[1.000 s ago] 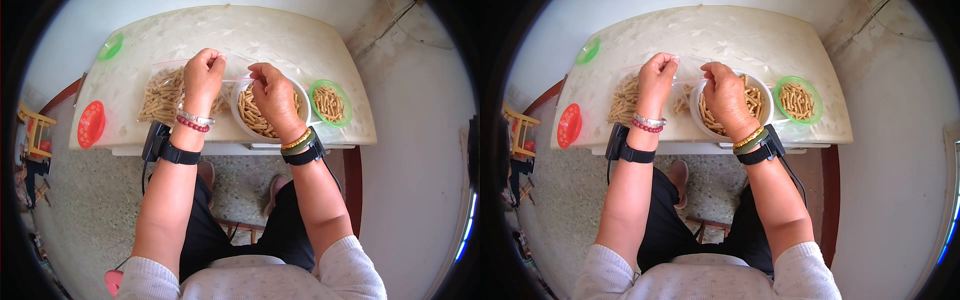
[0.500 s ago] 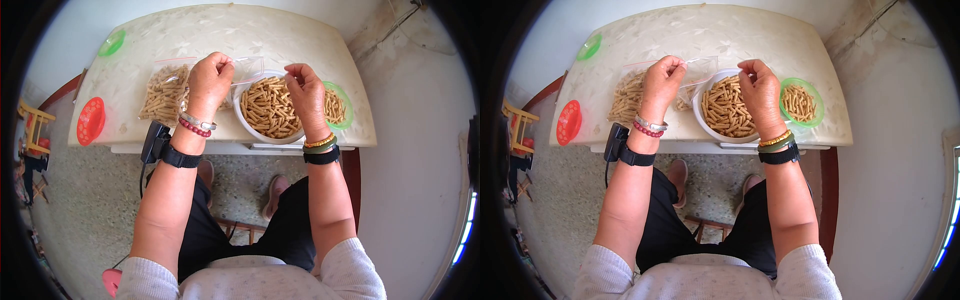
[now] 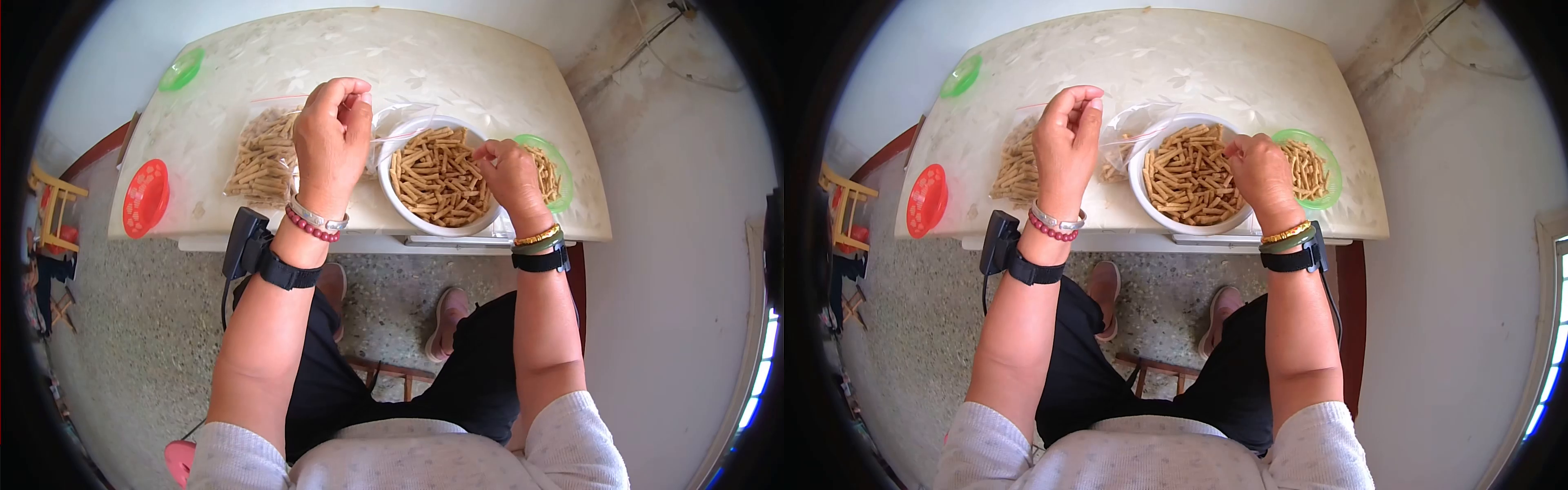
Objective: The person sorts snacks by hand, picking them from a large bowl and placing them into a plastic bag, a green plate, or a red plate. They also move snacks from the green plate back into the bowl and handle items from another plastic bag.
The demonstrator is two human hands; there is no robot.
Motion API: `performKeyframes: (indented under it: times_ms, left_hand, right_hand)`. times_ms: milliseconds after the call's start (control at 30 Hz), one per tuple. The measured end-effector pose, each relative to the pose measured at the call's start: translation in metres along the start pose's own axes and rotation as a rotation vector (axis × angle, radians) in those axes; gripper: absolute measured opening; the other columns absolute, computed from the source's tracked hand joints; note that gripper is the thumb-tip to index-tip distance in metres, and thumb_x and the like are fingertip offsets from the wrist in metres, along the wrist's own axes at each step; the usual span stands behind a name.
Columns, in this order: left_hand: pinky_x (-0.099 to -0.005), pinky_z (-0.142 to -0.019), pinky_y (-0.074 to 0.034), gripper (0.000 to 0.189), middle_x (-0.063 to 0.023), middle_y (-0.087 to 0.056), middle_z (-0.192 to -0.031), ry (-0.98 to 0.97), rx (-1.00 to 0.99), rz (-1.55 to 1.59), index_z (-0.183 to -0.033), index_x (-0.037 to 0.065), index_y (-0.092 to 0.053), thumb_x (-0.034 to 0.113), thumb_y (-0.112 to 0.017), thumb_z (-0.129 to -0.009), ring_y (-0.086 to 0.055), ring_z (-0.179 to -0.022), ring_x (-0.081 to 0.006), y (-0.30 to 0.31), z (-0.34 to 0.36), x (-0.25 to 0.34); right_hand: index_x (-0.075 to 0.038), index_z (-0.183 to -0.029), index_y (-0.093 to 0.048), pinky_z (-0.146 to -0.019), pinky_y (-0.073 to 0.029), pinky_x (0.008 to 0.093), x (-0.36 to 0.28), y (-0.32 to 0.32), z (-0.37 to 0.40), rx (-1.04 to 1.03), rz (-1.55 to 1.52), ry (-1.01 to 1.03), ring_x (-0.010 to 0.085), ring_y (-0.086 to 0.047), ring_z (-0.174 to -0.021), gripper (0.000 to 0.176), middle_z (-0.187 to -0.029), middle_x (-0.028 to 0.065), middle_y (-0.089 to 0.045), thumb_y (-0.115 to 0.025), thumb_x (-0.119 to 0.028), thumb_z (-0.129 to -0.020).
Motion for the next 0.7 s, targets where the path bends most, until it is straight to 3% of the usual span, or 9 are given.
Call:
performKeyframes:
  times_ms: [133, 200, 400, 567, 633, 700]
  left_hand:
    - [-0.0287, -0.058, -0.047, 0.011, -0.0087, -0.060, -0.080, -0.162, 0.004, 0.025, -0.092, 0.003, -0.061, 0.001, -0.058, -0.082, -0.057, -0.063, -0.0180, 0.000, 0.008, 0.030]
    - [-0.0220, -0.057, -0.044, 0.009, -0.0047, -0.061, -0.080, -0.206, -0.024, 0.007, -0.094, 0.002, -0.062, 0.001, -0.058, -0.086, -0.053, -0.061, -0.0091, -0.002, 0.013, 0.037]
    - [-0.0223, -0.057, -0.043, 0.008, -0.0042, -0.060, -0.080, -0.204, -0.054, 0.051, -0.094, 0.002, -0.062, 0.001, -0.058, -0.086, -0.052, -0.062, -0.0090, -0.010, 0.018, 0.039]
    - [-0.0225, -0.057, -0.043, 0.009, -0.0042, -0.059, -0.079, -0.208, -0.067, 0.059, -0.094, 0.001, -0.062, 0.001, -0.058, -0.086, -0.051, -0.062, -0.0090, -0.014, 0.020, 0.044]
    - [-0.0271, -0.056, -0.046, 0.010, -0.0086, -0.060, -0.081, -0.214, -0.090, 0.055, -0.093, 0.002, -0.060, -0.001, -0.058, -0.083, -0.057, -0.062, -0.0170, -0.017, 0.021, 0.045]
    - [-0.0248, -0.057, -0.044, 0.009, -0.0064, -0.059, -0.080, -0.220, -0.094, 0.049, -0.094, 0.001, -0.061, 0.000, -0.058, -0.085, -0.054, -0.062, -0.0131, -0.018, 0.023, 0.046]
  right_hand:
    - [-0.010, -0.082, -0.067, -0.069, -0.050, 0.0418, 0.000, -0.002, 0.004, -0.070, 0.006, 0.036, 0.0327, -0.061, -0.078, 0.008, -0.083, 0.0158, -0.062, -0.061, -0.011, -0.077]
    - [-0.011, -0.080, -0.067, -0.070, -0.050, 0.0413, -0.009, -0.001, 0.010, -0.153, -0.005, 0.110, 0.0316, -0.062, -0.079, 0.007, -0.083, 0.0147, -0.062, -0.062, -0.011, -0.076]
    - [-0.013, -0.077, -0.067, -0.072, -0.049, 0.0416, -0.011, -0.016, 0.024, -0.198, 0.152, 0.130, 0.0302, -0.061, -0.081, 0.006, -0.084, 0.0127, -0.061, -0.062, -0.011, -0.075]
    - [-0.013, -0.077, -0.067, -0.080, -0.045, 0.0400, -0.017, -0.023, 0.019, -0.200, 0.214, 0.090, 0.0272, -0.058, -0.091, 0.006, -0.085, 0.0103, -0.061, -0.061, -0.013, -0.076]
    - [-0.012, -0.076, -0.067, -0.079, -0.045, 0.0403, -0.018, -0.024, 0.017, -0.155, 0.171, 0.087, 0.0274, -0.059, -0.089, 0.005, -0.086, 0.0103, -0.061, -0.061, -0.013, -0.076]
    - [-0.012, -0.076, -0.067, -0.078, -0.046, 0.0406, -0.018, -0.023, 0.014, -0.111, 0.127, 0.085, 0.0277, -0.060, -0.086, 0.005, -0.087, 0.0104, -0.061, -0.062, -0.013, -0.076]
Point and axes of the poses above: each hand's wrist, its own z-axis away from the middle knuckle, its own y-axis out of the back of the hand, x = y × z, the point moved 7 cm from there along -z, towards the middle knuckle
